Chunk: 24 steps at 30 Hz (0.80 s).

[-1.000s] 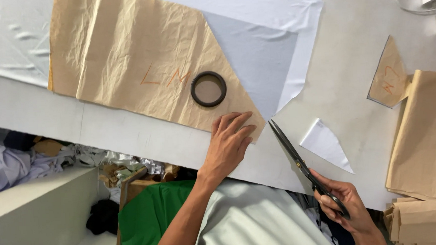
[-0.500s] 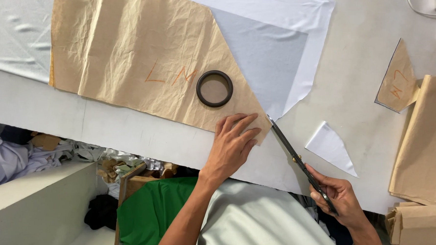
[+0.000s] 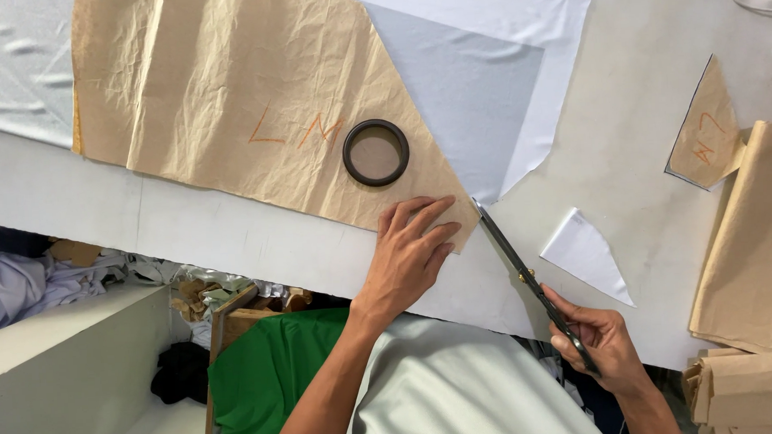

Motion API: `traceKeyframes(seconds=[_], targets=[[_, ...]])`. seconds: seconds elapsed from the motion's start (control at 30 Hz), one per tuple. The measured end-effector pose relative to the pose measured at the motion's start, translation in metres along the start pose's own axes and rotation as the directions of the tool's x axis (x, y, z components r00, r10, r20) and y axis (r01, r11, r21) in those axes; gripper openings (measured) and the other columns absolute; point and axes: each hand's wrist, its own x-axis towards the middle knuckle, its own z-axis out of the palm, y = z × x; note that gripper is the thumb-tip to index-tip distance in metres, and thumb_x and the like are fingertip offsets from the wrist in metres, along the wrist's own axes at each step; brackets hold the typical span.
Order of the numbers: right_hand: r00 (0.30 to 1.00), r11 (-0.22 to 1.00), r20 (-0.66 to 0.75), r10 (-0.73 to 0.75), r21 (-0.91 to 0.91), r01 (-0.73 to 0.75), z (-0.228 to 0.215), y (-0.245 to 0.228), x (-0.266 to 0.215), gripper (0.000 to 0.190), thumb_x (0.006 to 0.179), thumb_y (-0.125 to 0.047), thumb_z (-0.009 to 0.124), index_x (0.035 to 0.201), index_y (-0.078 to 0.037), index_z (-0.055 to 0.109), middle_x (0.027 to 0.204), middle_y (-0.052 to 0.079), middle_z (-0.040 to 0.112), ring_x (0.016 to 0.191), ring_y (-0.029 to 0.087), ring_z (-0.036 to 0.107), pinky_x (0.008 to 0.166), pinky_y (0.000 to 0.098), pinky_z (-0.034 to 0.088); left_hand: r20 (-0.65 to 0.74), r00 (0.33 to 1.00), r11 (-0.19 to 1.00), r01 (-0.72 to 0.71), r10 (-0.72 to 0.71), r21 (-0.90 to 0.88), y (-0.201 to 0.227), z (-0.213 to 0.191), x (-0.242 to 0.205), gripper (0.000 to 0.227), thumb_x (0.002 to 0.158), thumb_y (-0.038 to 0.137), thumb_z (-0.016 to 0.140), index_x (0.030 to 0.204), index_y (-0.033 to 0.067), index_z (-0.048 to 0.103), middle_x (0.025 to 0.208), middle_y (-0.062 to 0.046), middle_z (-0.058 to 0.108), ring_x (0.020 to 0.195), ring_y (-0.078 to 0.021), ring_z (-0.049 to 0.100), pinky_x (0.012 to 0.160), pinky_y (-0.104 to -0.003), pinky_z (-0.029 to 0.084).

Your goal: The person uses scissors to cut a piece of white fabric following the outline of a brown paper pattern labeled 'LM'. They trim the fabric along the pattern's edges, then reposition the pattern to cut a second piece of fabric.

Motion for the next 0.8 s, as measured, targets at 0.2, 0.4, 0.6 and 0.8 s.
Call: traceKeyframes(seconds=[0.2, 0.4, 0.6, 0.8], targets=[[0.996, 0.993, 0.044, -0.082, 0.088, 0.078, 0.0, 0.007, 0.01, 0.066, 0.086, -0.009, 0.071, 0.148, 0.002, 0.051, 0.058, 0.0, 0.038, 0.044, 0.007, 0.028, 0.034, 0.0199, 0.021, 0.018, 1.0, 1.0, -0.002, 0.002, -0.015, -0.002, -0.001, -0.001, 0.021, 0.093, 0.01, 0.067, 0.113, 0.0157, 0.067, 0.145, -0.003, 0.059, 0.129, -0.0295, 0.052, 0.109, -0.048, 0.034], [0.996, 0.995, 0.038, -0.085, -0.044, 0.086, 0.012, -0.011, 0.01, 0.069, 0.084, -0.004, 0.071, 0.149, 0.002, 0.049, 0.054, -0.003, 0.04, 0.043, 0.007, 0.033, 0.037, 0.021, 0.028, 0.003, 1.0, 1.0, -0.017, 0.017, -0.016, -0.004, 0.0, -0.002, 0.019, 0.095, 0.011, 0.068, 0.113, 0.0158, 0.068, 0.145, -0.003, 0.059, 0.129, -0.0286, 0.053, 0.109, -0.047, 0.034], [1.0, 1.0, 0.009, -0.026, -0.009, 0.026, 0.012, -0.013, 0.012, 0.068, 0.083, 0.0, 0.07, 0.149, 0.0, 0.051, 0.054, -0.002, 0.037, 0.042, 0.007, 0.029, 0.035, 0.0215, 0.024, -0.072, 0.997, 0.999, -0.042, 0.042, 0.003, -0.004, 0.0, 0.0, 0.009, 0.102, 0.022, 0.065, 0.109, 0.0176, 0.068, 0.141, -0.001, 0.062, 0.125, -0.0266, 0.057, 0.106, -0.044, 0.036], [0.999, 0.999, -0.005, -0.032, 0.027, 0.032, 0.019, -0.017, 0.024, 0.067, 0.083, -0.003, 0.071, 0.147, 0.001, 0.053, 0.059, -0.001, 0.038, 0.045, 0.009, 0.026, 0.035, 0.0226, 0.021, -0.086, 0.994, 0.998, -0.062, 0.064, 0.023, -0.003, -0.003, 0.001, 0.008, 0.103, 0.02, 0.065, 0.11, 0.0167, 0.067, 0.14, -0.001, 0.063, 0.122, -0.0267, 0.059, 0.106, -0.044, 0.037]])
